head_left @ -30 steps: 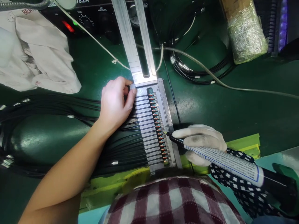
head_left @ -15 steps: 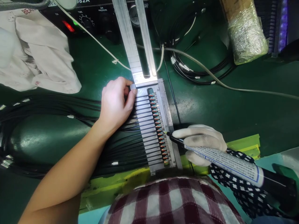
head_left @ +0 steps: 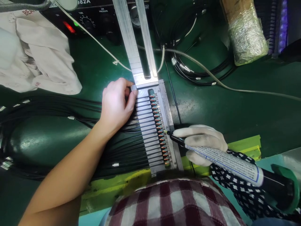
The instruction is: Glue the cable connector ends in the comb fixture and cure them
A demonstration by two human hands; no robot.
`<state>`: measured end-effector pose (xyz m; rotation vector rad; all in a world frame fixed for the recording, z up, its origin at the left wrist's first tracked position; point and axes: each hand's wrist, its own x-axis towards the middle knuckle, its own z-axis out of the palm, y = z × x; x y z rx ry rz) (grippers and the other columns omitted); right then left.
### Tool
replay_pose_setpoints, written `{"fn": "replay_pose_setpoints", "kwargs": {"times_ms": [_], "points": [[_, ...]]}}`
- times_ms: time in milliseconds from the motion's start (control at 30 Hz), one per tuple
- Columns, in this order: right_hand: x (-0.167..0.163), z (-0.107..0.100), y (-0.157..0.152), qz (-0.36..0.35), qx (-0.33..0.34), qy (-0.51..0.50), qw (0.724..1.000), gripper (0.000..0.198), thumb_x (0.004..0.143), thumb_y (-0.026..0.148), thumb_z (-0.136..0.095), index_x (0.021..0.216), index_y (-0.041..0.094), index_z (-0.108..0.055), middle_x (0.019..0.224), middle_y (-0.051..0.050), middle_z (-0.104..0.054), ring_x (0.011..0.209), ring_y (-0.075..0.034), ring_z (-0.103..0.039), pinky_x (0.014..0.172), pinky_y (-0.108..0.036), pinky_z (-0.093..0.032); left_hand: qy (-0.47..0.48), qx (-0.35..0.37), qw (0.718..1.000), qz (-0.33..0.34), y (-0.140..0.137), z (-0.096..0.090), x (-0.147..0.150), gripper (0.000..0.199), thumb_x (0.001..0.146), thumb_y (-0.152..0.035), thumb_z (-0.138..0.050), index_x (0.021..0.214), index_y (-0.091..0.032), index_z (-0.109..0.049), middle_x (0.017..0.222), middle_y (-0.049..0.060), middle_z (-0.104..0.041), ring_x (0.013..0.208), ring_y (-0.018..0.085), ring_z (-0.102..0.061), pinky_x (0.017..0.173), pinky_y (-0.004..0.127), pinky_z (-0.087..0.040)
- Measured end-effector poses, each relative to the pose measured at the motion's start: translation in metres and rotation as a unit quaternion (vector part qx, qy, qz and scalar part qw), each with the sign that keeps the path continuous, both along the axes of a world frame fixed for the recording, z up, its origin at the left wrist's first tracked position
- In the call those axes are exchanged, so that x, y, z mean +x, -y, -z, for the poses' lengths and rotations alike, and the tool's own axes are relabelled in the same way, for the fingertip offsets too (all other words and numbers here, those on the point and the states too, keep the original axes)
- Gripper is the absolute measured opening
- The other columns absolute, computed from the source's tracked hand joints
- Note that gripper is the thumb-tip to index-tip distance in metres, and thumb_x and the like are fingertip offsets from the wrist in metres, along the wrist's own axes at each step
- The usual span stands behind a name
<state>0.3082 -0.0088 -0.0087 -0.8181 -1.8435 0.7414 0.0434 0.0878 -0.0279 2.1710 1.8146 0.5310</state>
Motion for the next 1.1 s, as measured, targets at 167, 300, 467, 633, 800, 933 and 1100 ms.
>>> {"fn": "replay_pose_setpoints", "kwargs": {"times_ms": [167, 300, 467, 633, 800, 933, 1100], "points": [[0.001, -0.004, 0.014, 0.038, 0.002, -0.004, 0.999, 0.016, 0.079, 0.015, -0.069, 0.093, 0.022, -0.064, 0.103, -0.007, -0.078, 0.072, -0.018, -0.075, 0.061, -0.029, -0.065, 0.002, -0.012, 1.000, -0.006, 0.000, -0.001, 0.000, 0.012, 0.089, -0.032, -0.055, 0.097, -0.022, -0.057, 0.076, 0.002, -0.055, 0.081, 0.021, -0.056, 0.076, 0.039, -0.046], [-0.002, -0.005, 0.016, 0.024, -0.010, 0.040, 0.999, 0.007, 0.082, 0.018, -0.066, 0.087, 0.022, -0.062, 0.096, -0.007, -0.078, 0.066, -0.017, -0.074, 0.059, -0.029, -0.063, -0.008, -0.005, 1.000, -0.002, 0.000, -0.001, 0.000, 0.012, 0.091, -0.032, -0.052, 0.097, -0.023, -0.056, 0.077, 0.002, -0.055, 0.082, 0.022, -0.057, 0.075, 0.039, -0.047], [-0.003, 0.000, 0.014, 0.029, -0.007, 0.023, 0.999, 0.003, 0.083, 0.021, -0.065, 0.085, 0.021, -0.062, 0.097, -0.007, -0.078, 0.067, -0.016, -0.074, 0.060, -0.028, -0.063, -0.010, -0.006, 1.000, 0.000, 0.000, -0.002, 0.000, 0.011, 0.091, -0.033, -0.053, 0.097, -0.024, -0.056, 0.077, 0.002, -0.056, 0.082, 0.022, -0.058, 0.076, 0.040, -0.048], [-0.002, 0.000, 0.013, 0.026, -0.018, 0.020, 0.999, 0.005, 0.082, 0.018, -0.066, 0.085, 0.021, -0.063, 0.099, -0.007, -0.078, 0.072, -0.016, -0.075, 0.065, -0.027, -0.064, -0.014, -0.012, 1.000, -0.003, 0.000, -0.003, 0.001, 0.012, 0.091, -0.032, -0.053, 0.099, -0.022, -0.056, 0.078, 0.002, -0.055, 0.084, 0.022, -0.058, 0.077, 0.039, -0.047], [-0.001, 0.001, 0.013, 0.009, -0.021, 0.000, 1.000, 0.007, 0.082, 0.015, -0.067, 0.088, 0.018, -0.064, 0.100, -0.010, -0.078, 0.079, -0.016, -0.076, 0.069, -0.026, -0.064, -0.011, -0.012, 1.000, -0.003, 0.001, -0.001, 0.001, 0.013, 0.091, -0.033, -0.051, 0.099, -0.022, -0.055, 0.077, 0.003, -0.054, 0.084, 0.023, -0.058, 0.078, 0.040, -0.046], [-0.002, 0.002, 0.013, 0.009, -0.023, -0.015, 1.000, 0.010, 0.081, 0.014, -0.068, 0.089, 0.017, -0.065, 0.098, -0.011, -0.078, 0.081, -0.017, -0.076, 0.070, -0.026, -0.063, -0.010, -0.012, 1.000, -0.006, 0.001, -0.002, 0.001, 0.014, 0.090, -0.033, -0.051, 0.099, -0.023, -0.055, 0.078, 0.003, -0.056, 0.084, 0.024, -0.058, 0.078, 0.041, -0.046], [-0.002, 0.003, 0.015, 0.012, -0.023, -0.017, 1.000, 0.007, 0.082, 0.015, -0.068, 0.087, 0.017, -0.064, 0.099, -0.011, -0.078, 0.073, -0.016, -0.075, 0.063, -0.027, -0.063, 0.005, -0.024, 1.000, -0.009, 0.002, -0.004, 0.001, 0.011, 0.092, -0.032, -0.050, 0.099, -0.026, -0.055, 0.079, 0.003, -0.056, 0.088, 0.025, -0.059, 0.080, 0.041, -0.046]]}}
